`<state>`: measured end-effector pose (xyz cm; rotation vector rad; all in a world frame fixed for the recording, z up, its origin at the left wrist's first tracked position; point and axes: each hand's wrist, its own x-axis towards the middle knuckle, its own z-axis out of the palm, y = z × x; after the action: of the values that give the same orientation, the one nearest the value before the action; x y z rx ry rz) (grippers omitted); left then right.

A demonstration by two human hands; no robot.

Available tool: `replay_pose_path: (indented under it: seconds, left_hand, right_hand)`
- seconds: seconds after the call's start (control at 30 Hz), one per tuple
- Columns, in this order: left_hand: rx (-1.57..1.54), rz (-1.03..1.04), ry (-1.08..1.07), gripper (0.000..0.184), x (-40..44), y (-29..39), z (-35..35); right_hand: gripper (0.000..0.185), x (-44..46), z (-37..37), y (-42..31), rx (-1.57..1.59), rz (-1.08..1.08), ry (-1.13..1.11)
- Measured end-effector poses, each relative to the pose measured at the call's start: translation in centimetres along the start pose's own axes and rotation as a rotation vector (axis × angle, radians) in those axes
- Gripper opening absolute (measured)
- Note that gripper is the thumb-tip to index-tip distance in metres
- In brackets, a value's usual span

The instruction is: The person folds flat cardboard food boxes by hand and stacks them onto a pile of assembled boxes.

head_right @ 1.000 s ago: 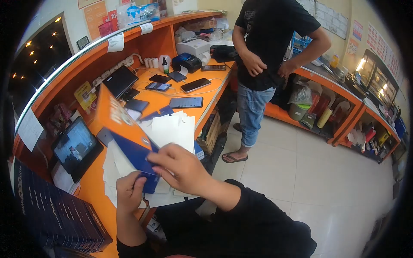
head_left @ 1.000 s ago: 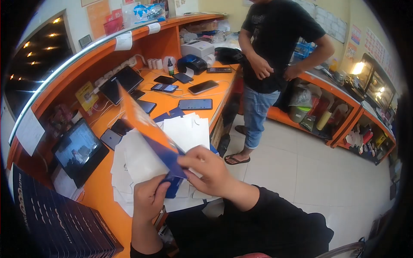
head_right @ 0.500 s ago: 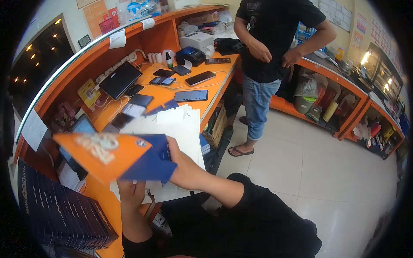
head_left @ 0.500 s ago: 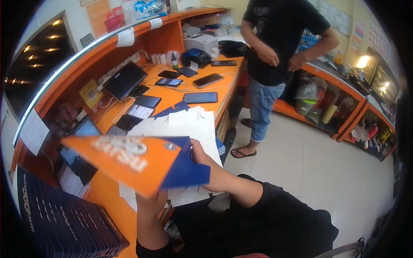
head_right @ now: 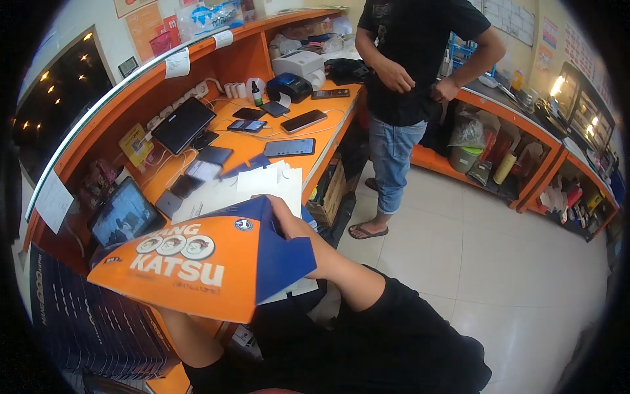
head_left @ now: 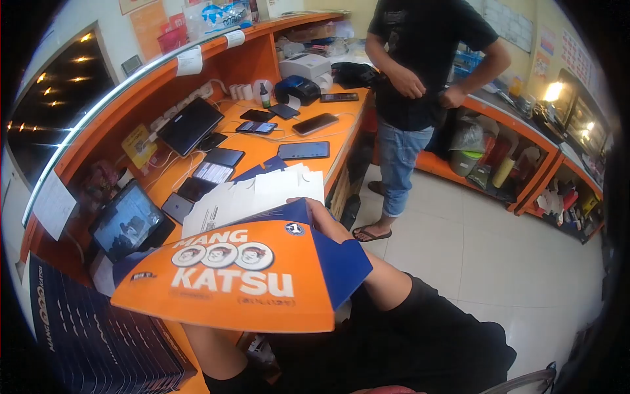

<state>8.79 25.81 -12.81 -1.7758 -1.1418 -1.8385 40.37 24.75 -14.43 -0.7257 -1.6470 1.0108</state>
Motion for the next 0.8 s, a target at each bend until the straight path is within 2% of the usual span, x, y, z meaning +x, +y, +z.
replay_pose_path:
  seconds: [0.1,0.2,0.23,0.33,0.4,0.43,0.47,0.5,0.57,0.63,0.73,0.77,0.8]
  left_hand:
    - [-0.118,-0.155,-0.081,0.019,-1.5,0.2,0.5]
    - [-0.449,-0.490,-0.040,0.023,-1.4,4.4,2.4]
    - [-0.545,-0.541,0.017,0.010,-1.0,6.0,3.2]
    - [-0.397,-0.559,-0.246,0.011,-1.7,5.7,3.3]
    - [-0.325,-0.523,-0.289,0.013,-1.4,6.2,4.0]
    - [-0.289,-0.507,-0.309,0.014,-1.2,6.5,4.2]
    - [-0.494,-0.651,-0.257,0.017,-3.5,3.3,4.6]
    - [-0.702,-0.788,-0.201,0.020,-7.4,-2.6,5.5]
    - [-0.708,-0.820,-0.281,0.025,-7.6,-3.3,5.6]
    - [-0.301,-0.595,-0.537,0.030,-1.8,4.1,4.8]
    - [-0.567,-0.845,-0.412,0.032,-1.8,3.6,5.0]
    - [-0.704,-0.734,-0.453,0.067,-2.3,2.6,4.7]
    - [-0.740,-0.543,-0.485,0.085,-2.0,3.0,4.7]
  right_hand:
    - [0.073,-0.6,0.5,-0.5,-0.048,-0.027,0.060]
    - [0.072,-0.5,1.0,1.9,-0.035,-0.089,0.149]
    - [0.072,-0.4,1.1,2.3,-0.058,-0.089,0.173]
    - [0.070,-0.3,1.3,1.8,-0.045,-0.031,0.233]
    - [0.070,-0.7,1.3,0.0,0.074,0.084,0.255]
    - [0.070,-0.7,1.3,-0.6,0.023,0.055,0.254]
    - [0.070,-0.7,1.3,-1.0,-0.028,0.024,0.254]
    - [0.071,-0.7,1.3,-1.2,-0.078,-0.009,0.256]
    - [0.069,-0.7,1.3,-0.9,-0.075,0.031,0.278]
    - [0.068,-0.8,0.9,-0.3,0.027,0.058,0.296]
    - [0.066,-0.6,-0.8,-0.1,0.326,0.130,0.327]
    - [0.065,-0.6,-1.5,-0.3,0.421,0.190,0.342]
    - [0.064,-0.6,-2.2,-0.7,0.516,0.248,0.358]
